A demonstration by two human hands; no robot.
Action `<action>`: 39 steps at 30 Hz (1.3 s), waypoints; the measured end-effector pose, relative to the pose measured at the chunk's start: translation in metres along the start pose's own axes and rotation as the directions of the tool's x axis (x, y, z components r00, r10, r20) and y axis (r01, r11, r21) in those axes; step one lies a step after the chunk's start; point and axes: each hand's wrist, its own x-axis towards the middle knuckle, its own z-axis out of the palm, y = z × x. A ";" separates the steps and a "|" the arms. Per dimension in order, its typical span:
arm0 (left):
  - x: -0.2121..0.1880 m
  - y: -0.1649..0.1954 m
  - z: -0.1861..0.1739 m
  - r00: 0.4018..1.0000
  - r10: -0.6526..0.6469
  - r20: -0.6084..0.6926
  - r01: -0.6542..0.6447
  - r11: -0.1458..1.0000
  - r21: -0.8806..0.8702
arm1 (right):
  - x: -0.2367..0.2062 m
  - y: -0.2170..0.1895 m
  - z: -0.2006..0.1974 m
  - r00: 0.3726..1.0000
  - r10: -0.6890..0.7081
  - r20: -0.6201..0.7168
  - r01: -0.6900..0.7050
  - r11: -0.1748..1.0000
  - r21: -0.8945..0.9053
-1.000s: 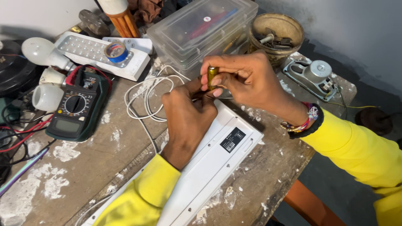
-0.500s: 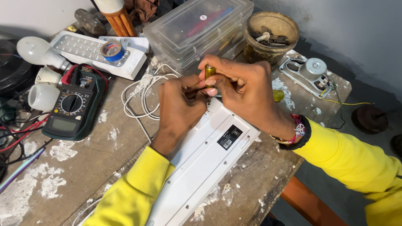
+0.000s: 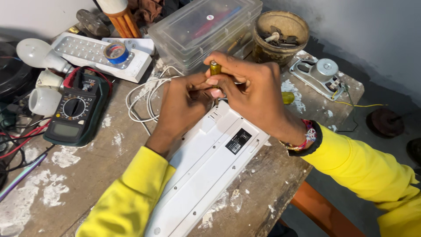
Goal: The person uses a screwdriver to unscrew screws from the back of a white LED light fixture on a workbench, holding the fixture steady with one hand while turning the screwdriver with the other, working on screws one at a time along the fixture.
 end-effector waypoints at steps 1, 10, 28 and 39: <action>0.001 0.003 0.000 1.000 0.017 0.020 -0.018 1.000 0.012 | 0.001 0.000 -0.002 1.000 -0.002 0.010 0.002 1.000 0.016; -0.008 0.046 -0.025 0.997 0.073 0.016 -0.074 0.993 0.087 | 0.011 -0.025 -0.003 0.995 0.000 0.104 -0.025 0.973 0.231; -0.071 0.052 -0.048 0.981 -0.125 -0.147 0.151 0.973 0.176 | 0.010 -0.039 0.034 0.941 0.092 0.326 -0.218 0.900 0.376; -0.070 0.050 -0.048 0.973 -0.156 -0.172 0.187 0.966 0.180 | 0.011 -0.035 0.035 0.947 0.039 0.318 -0.143 0.939 0.312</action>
